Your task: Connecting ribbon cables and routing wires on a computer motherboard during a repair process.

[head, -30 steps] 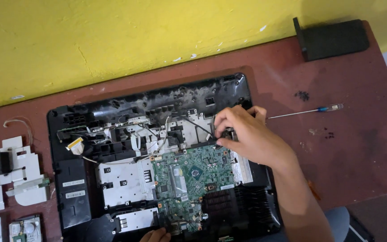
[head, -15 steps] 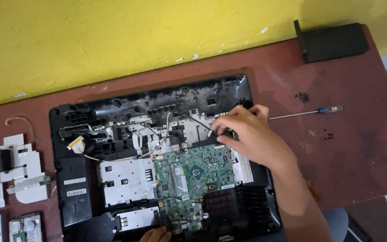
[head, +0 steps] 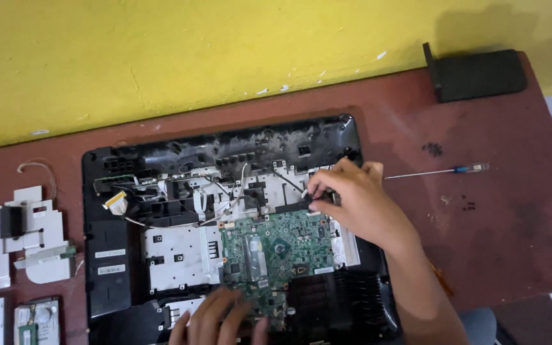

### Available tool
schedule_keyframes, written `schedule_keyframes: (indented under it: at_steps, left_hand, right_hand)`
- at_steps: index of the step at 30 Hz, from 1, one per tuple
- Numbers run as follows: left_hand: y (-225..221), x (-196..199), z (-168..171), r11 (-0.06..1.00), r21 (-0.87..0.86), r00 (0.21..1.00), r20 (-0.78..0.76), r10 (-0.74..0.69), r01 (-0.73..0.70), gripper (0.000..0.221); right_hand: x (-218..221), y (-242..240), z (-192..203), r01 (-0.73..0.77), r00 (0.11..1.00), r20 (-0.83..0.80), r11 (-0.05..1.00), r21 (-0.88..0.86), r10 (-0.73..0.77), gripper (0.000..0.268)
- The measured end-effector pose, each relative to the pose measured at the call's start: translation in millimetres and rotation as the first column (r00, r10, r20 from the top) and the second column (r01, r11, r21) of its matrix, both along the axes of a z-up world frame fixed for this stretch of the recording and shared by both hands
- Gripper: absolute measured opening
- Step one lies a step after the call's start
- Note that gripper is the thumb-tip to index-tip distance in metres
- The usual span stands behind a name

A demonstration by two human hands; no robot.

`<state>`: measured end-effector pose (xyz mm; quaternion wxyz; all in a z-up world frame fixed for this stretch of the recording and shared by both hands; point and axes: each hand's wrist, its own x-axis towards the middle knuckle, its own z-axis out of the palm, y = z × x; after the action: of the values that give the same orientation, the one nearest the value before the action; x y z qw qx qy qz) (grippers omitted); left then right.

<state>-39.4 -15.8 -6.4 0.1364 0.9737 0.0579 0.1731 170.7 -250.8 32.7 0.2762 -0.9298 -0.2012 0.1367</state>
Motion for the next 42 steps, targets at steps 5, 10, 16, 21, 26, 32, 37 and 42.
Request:
schedule_keyframes:
  at_steps: [5,10,16,21,26,32,37,42]
  left_hand:
    - [-33.1,85.6,44.1,0.951,-0.063,0.952,0.077,-0.298,0.303,0.035]
    - [-39.0,147.2,20.9,0.907,-0.024,0.907,-0.016,-0.420,0.420,0.046]
    - [-29.8,161.0,4.3,0.889,-0.023,0.883,0.131,-0.451,0.457,0.007]
    - [-24.7,163.9,-8.8,0.892,0.002,0.882,0.146,-0.448,0.452,0.014]
    - [-20.9,163.8,3.5,0.858,-0.107,0.864,0.036,-0.502,0.503,0.021]
    - [-19.8,165.2,0.8,0.879,-0.112,0.885,0.022,-0.465,0.464,0.008]
    - [-19.0,165.8,6.9,0.846,-0.047,0.847,0.010,-0.531,0.531,0.049]
    - [-16.7,167.3,1.1,0.764,-0.091,0.769,0.058,-0.636,0.639,0.058]
  right_hand:
    - [0.3,0.3,-8.0,0.014,0.995,0.096,1.000,-0.008,-0.013,0.021]
    - [-2.6,-1.2,-6.7,0.007,0.994,0.111,0.999,-0.045,-0.002,0.031]
    - [-4.4,2.6,7.3,0.022,0.999,0.043,0.999,-0.033,-0.020,0.031]
    - [-5.4,2.0,5.6,0.023,0.991,0.129,1.000,0.002,-0.023,0.022]
    - [-2.9,0.9,2.7,-0.015,0.997,0.069,0.999,-0.033,0.018,0.018]
    - [-1.1,-1.2,2.5,-0.016,0.999,0.027,1.000,-0.014,0.016,0.018]
    - [-0.5,-4.6,0.6,-0.015,0.999,0.029,1.000,-0.005,0.015,0.017]
    - [-0.1,-5.5,1.5,-0.026,0.999,0.020,1.000,0.005,0.026,0.014]
